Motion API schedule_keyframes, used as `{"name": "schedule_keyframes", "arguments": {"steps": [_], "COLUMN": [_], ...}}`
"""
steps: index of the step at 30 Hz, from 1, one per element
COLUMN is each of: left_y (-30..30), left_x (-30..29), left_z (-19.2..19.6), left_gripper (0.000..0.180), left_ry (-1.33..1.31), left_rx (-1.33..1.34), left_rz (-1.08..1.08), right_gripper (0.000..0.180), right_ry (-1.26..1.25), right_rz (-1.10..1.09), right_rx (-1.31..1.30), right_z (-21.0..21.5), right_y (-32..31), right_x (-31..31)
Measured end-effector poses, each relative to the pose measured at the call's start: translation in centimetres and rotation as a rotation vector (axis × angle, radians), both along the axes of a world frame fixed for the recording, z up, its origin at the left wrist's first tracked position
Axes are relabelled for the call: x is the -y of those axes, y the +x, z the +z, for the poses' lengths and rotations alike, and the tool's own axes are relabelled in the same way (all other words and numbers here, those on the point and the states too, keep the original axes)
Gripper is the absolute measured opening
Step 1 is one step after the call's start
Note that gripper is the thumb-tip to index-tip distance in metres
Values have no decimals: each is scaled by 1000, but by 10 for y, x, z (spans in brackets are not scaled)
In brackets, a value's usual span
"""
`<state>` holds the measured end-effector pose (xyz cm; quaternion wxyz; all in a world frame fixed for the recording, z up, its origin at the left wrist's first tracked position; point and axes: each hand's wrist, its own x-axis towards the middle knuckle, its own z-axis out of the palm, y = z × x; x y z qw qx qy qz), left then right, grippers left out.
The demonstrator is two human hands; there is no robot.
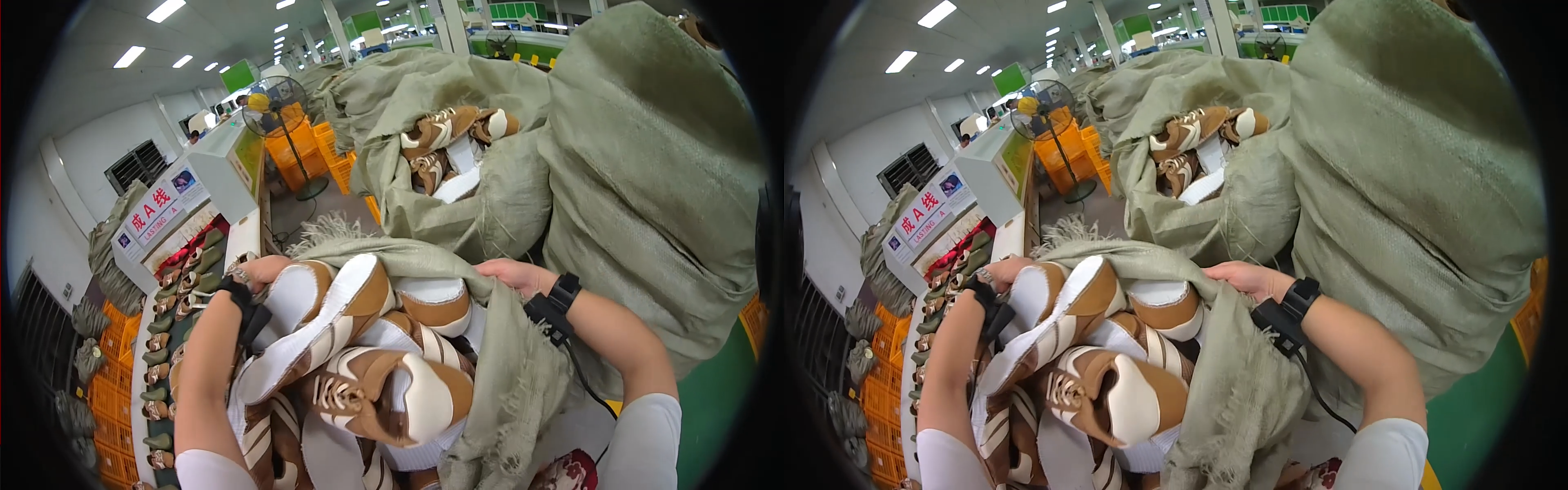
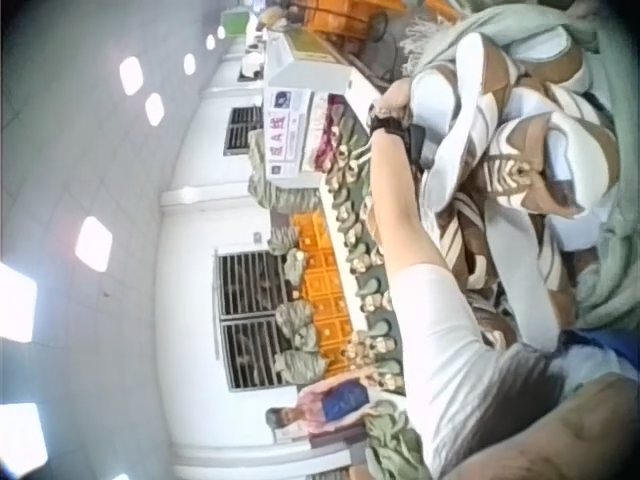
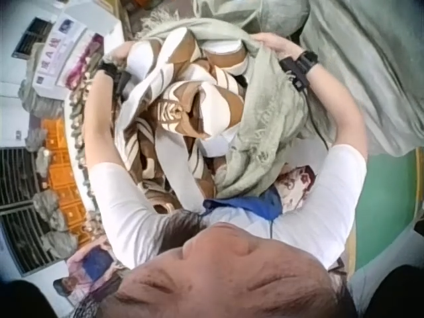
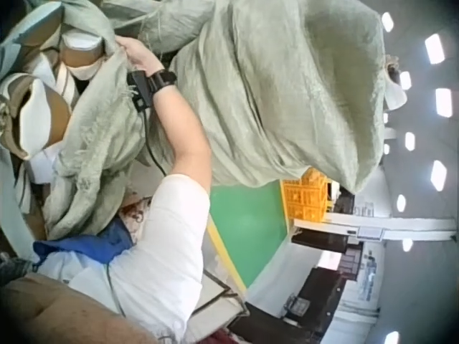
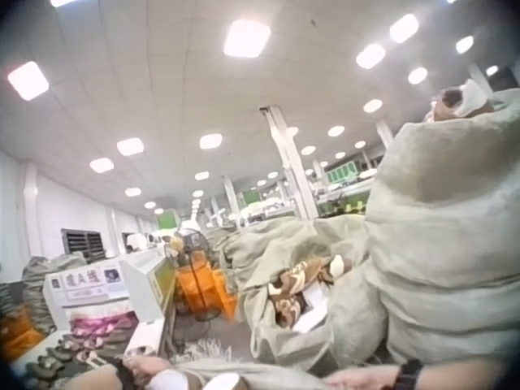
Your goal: Sorting and preparing finished shoes and lasts on a factory production line.
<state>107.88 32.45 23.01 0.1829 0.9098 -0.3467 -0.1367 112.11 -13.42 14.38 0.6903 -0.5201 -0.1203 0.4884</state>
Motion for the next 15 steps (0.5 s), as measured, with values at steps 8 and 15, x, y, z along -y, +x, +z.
{"name": "schedule_keyframes", "arguments": {"steps": [8,15], "left_y": [-28,-7], "left_x": [58,40], "left_z": [14,-2], "left_gripper": [32,29], "left_ry": [-225,-212], "left_rx": [-183,-411], "left_rz": [705,632], "right_gripper": [55,48], "right_ry": [20,-342], "right_rz": [-105,-8], "right_rx": [-26,585], "right_z": [-18,7], "right_y": [-6,-6], "right_x": [5,5]}}
